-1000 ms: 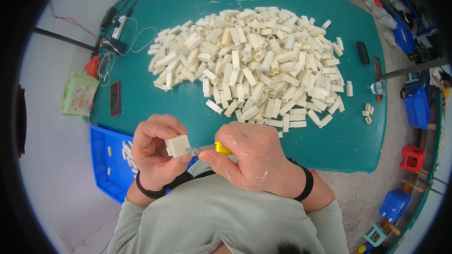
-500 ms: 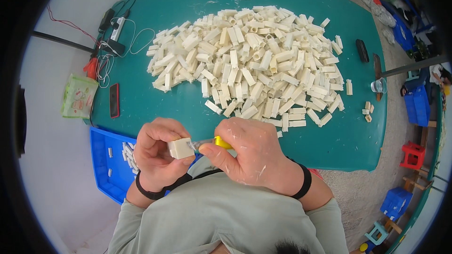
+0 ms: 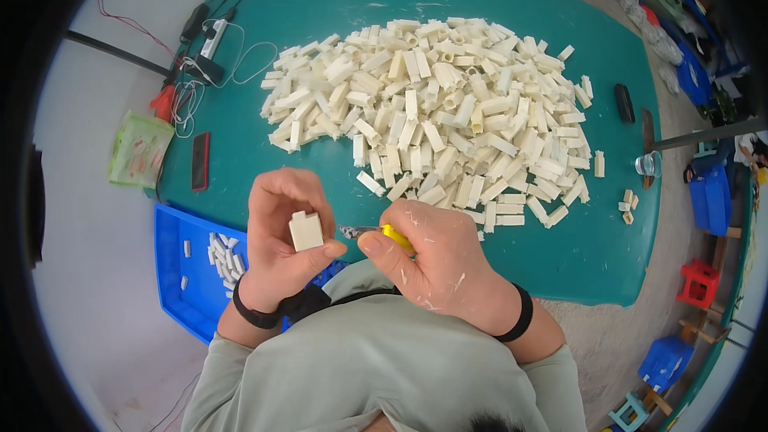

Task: The person uses a yellow utility knife to trim and shape small white plastic pieces. They hold each piece in their left hand and carefully shave off edges with the knife in their right hand, placing the finished pieces into a blue bin.

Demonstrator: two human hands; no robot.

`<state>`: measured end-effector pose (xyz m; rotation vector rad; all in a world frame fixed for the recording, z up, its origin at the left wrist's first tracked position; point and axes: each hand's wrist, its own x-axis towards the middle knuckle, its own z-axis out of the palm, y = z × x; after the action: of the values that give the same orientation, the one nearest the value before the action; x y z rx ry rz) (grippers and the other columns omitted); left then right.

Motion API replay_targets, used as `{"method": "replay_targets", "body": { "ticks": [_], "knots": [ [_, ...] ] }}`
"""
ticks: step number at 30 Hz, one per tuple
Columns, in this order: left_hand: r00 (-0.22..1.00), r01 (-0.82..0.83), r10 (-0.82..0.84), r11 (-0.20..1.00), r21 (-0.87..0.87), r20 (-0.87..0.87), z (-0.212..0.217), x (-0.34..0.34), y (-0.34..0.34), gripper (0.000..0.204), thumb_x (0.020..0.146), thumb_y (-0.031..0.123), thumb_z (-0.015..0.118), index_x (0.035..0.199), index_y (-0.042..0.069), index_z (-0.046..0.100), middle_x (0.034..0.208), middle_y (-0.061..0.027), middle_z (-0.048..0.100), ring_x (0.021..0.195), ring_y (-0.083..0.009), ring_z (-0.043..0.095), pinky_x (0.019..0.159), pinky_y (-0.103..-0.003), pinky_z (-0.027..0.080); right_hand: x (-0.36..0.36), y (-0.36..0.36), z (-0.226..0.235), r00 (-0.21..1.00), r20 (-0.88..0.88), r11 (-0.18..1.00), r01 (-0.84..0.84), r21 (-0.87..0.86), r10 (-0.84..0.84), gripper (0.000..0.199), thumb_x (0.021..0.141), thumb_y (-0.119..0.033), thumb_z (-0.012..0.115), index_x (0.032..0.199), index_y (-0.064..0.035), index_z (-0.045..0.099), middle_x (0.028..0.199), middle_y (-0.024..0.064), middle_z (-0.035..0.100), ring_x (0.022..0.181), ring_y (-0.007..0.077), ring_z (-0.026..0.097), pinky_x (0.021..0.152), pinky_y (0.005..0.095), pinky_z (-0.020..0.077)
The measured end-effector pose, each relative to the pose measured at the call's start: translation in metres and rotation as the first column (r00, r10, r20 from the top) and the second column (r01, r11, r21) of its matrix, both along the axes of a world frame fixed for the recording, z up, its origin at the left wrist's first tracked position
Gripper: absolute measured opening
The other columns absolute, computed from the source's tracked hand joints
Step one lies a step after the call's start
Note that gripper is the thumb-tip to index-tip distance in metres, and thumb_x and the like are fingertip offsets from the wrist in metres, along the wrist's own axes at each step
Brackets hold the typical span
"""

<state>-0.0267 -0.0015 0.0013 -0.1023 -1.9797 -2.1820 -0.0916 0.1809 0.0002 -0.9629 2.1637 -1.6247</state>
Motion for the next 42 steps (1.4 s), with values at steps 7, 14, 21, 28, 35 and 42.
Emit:
{"method": "replay_targets", "body": {
  "ticks": [7, 14, 21, 28, 35, 42],
  "knots": [
    [0.988, 0.111, -0.142, 0.925, -0.363, -0.062, 0.005, 0.001, -0.015, 0.037, 0.077, 0.016, 0.072, 0.102, 0.005, 0.047, 0.092, -0.0087, 0.054, 0.086, -0.0195, 0.058, 0.074, -0.029, 0.046, 0.0, 0.002, 0.001, 0.993, -0.094, 0.996, -0.08, -0.037, 0.076, 0.028, 0.083, -0.026, 0.064, 0.073, -0.0029, 0.052, 0.059, 0.0098, 0.048, 0.047, 0.0246, 0.047, 0.043, 0.032, 0.0355],
    [0.992, 0.103, -0.103, 0.995, 0.003, -0.079, -0.003, 0.007, -0.001, 0.033, 0.082, 0.016, 0.067, 0.104, 0.005, 0.045, 0.097, -0.0137, 0.056, 0.088, -0.0196, 0.057, 0.075, -0.03, 0.046, 0.001, 0.0, 0.003, 0.983, -0.166, 0.996, -0.088, -0.025, 0.083, 0.028, 0.081, -0.026, 0.067, 0.073, -0.0036, 0.051, 0.057, 0.0087, 0.049, 0.045, 0.0241, 0.047, 0.041, 0.0314, 0.0347],
    [0.978, 0.199, -0.199, 0.98, 0.0, -0.066, -0.001, 0.01, -0.004, 0.03, 0.082, 0.0, 0.062, 0.104, 0.003, 0.041, 0.099, -0.0124, 0.054, 0.088, -0.0183, 0.053, 0.077, -0.031, 0.044, -0.006, 0.002, -0.002, 0.958, -0.285, 1.0, -0.021, 0.006, 0.022, 0.028, 0.08, -0.026, 0.068, 0.072, -0.0046, 0.051, 0.057, 0.0072, 0.049, 0.045, 0.0237, 0.048, 0.041, 0.0312, 0.0353],
    [0.969, 0.248, -0.245, 0.961, 0.124, -0.039, 0.003, 0.013, -0.006, 0.031, 0.079, 0.001, 0.065, 0.101, 0.003, 0.042, 0.096, -0.0107, 0.054, 0.087, -0.0183, 0.052, 0.078, -0.031, 0.042, -0.003, -0.001, -0.001, 0.948, -0.314, 0.999, 0.053, -0.005, -0.052, 0.03, 0.081, -0.028, 0.066, 0.07, -0.0044, 0.051, 0.057, 0.0081, 0.049, 0.046, 0.0242, 0.047, 0.041, 0.0312, 0.0353],
    [0.979, 0.2, -0.203, 0.976, 0.091, 0.028, 0.012, 0.019, -0.01, 0.038, 0.083, 0.009, 0.062, 0.116, -0.003, 0.046, 0.105, -0.0129, 0.051, 0.094, -0.0201, 0.05, 0.083, -0.03, 0.039, 0.004, 0.001, 0.01, 0.998, 0.028, 0.998, 0.06, 0.002, -0.06, 0.033, 0.089, -0.029, 0.058, 0.073, -0.0012, 0.052, 0.057, 0.0102, 0.045, 0.046, 0.0215, 0.04, 0.044, 0.0305, 0.0351],
    [0.995, 0.087, -0.091, 0.992, -0.086, -0.043, 0.01, 0.02, -0.01, 0.033, 0.079, 0.002, 0.063, 0.11, -0.003, 0.054, 0.11, -0.0146, 0.053, 0.099, -0.0204, 0.052, 0.085, -0.03, 0.041, 0.016, -0.002, 0.016, 0.996, 0.088, 1.0, -0.012, -0.011, 0.013, 0.03, 0.09, -0.026, 0.057, 0.073, -0.0011, 0.052, 0.057, 0.0103, 0.044, 0.047, 0.0213, 0.04, 0.045, 0.0308, 0.0354]
  ]
}}
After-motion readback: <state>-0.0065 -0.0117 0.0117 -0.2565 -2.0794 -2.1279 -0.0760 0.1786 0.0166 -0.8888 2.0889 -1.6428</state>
